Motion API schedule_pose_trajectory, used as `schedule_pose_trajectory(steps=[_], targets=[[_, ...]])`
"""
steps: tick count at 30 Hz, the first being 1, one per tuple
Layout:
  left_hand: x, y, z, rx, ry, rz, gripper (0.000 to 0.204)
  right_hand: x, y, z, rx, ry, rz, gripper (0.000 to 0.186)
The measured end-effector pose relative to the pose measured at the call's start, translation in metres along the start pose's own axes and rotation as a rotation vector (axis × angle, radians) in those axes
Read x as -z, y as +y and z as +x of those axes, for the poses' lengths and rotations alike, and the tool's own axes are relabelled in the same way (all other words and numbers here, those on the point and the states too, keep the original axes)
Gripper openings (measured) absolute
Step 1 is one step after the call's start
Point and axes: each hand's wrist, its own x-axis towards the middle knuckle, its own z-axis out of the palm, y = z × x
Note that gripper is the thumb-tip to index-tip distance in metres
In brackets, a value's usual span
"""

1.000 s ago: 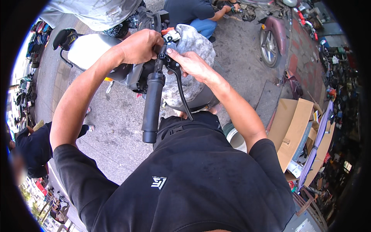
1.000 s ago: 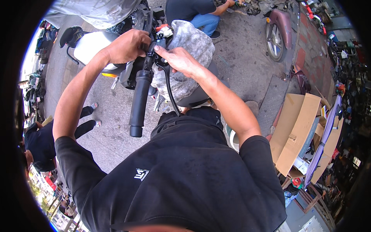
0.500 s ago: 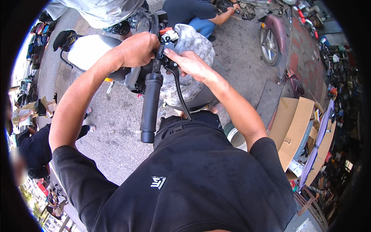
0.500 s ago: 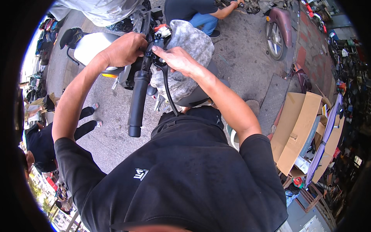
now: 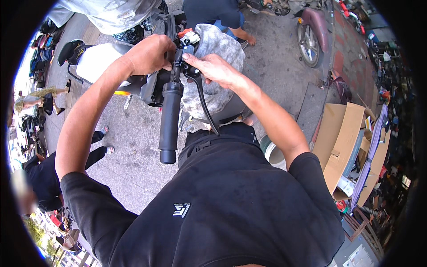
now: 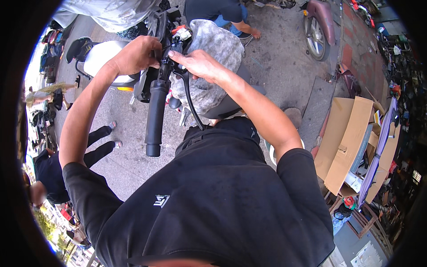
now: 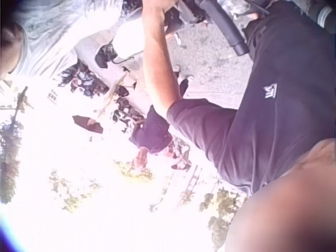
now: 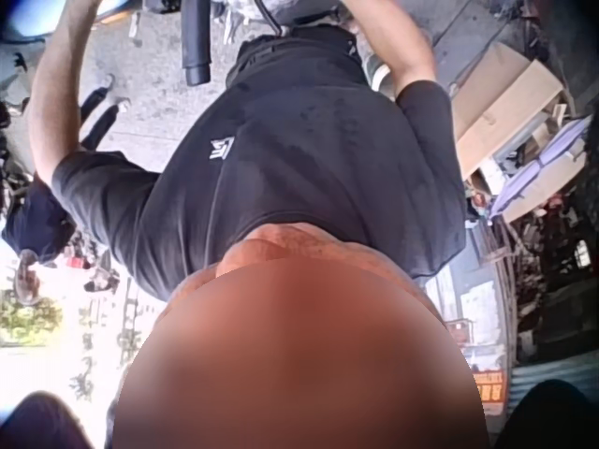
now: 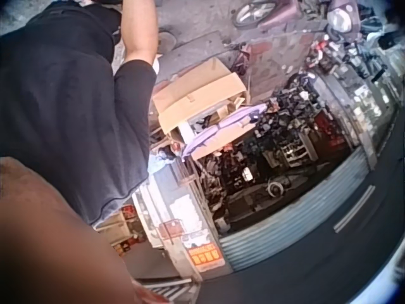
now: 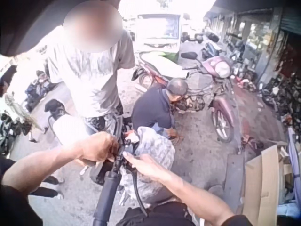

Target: The person works on the left handlebar of a motorcycle, manipulating the brake lever and surrounding controls with both hands. They repeatedly adjust and reposition components near the grip and lever assembly.

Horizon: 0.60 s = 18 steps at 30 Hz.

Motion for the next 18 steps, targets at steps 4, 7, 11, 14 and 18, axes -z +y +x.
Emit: schedule_pose_trajectory(steps=[4, 7, 11, 14, 18], targets=[[-0.0011, -0.0061, 0.0018, -0.048, -0.037, 0.093, 0.014, -0.0004, -0.0002, -0.0002, 0.003, -0.009, -0.009, 0.072], [-0.0020, -0.0044, 0.0008, -0.085, 0.006, 0.069, 0.011, -0.0012, 0.0018, 0.0018, -0.001, -0.022, -0.020, 0.070], [-0.0031, 0.0000, -0.0023, -0.124, 0.063, 0.033, 0.010, 0.0007, 0.0007, 0.0013, -0.007, -0.032, -0.024, 0.071], [-0.0053, -0.0015, -0.0029, -0.139, 0.105, -0.017, 0.010, 0.0015, 0.0041, 0.0042, 0.001, -0.031, 0.001, 0.073], [-0.0009, 0.0019, -0.0029, -0.021, 0.051, -0.095, 0.009, -0.0004, 0.0063, 0.0051, 0.001, -0.025, 0.015, 0.074]])
